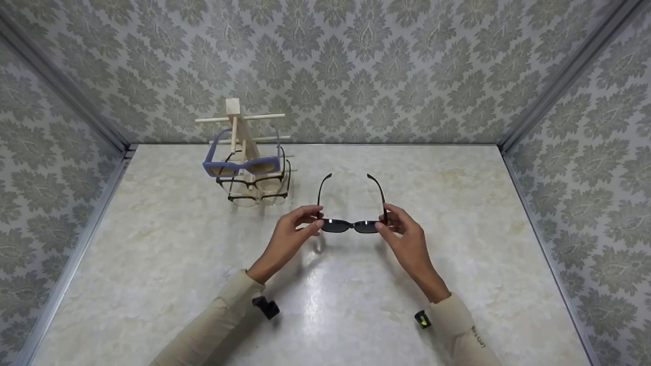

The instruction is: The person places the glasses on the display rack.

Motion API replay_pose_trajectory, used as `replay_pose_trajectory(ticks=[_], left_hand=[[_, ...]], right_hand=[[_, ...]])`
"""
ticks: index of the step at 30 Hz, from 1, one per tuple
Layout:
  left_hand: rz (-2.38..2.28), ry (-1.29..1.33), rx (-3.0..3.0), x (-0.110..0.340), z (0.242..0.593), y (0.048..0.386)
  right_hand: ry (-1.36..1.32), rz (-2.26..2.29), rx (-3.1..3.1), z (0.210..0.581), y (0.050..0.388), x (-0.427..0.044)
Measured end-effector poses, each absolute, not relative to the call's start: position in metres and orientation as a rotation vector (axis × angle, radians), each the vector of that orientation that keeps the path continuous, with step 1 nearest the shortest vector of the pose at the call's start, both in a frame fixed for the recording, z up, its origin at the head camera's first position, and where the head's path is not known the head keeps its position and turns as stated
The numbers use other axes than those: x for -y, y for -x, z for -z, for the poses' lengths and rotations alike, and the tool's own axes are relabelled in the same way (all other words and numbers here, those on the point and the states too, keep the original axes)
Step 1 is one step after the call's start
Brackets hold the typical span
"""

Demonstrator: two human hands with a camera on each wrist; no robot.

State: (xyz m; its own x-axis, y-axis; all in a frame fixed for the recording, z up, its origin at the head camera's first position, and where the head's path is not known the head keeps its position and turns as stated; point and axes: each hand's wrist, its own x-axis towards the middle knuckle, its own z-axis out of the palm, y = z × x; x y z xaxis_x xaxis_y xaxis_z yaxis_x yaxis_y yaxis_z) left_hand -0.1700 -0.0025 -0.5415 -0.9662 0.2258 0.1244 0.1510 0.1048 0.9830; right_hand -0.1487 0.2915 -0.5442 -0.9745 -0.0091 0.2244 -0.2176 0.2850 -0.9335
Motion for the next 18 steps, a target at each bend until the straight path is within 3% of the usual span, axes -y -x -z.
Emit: replay_pose_trajectory(ticks=[18], left_hand=[[-2.126, -0.388, -2.306, 0.010, 0.532, 0.168]], right_hand=[[-0.284, -1.791, 2.311, 0.528, 0.146, -0.281]])
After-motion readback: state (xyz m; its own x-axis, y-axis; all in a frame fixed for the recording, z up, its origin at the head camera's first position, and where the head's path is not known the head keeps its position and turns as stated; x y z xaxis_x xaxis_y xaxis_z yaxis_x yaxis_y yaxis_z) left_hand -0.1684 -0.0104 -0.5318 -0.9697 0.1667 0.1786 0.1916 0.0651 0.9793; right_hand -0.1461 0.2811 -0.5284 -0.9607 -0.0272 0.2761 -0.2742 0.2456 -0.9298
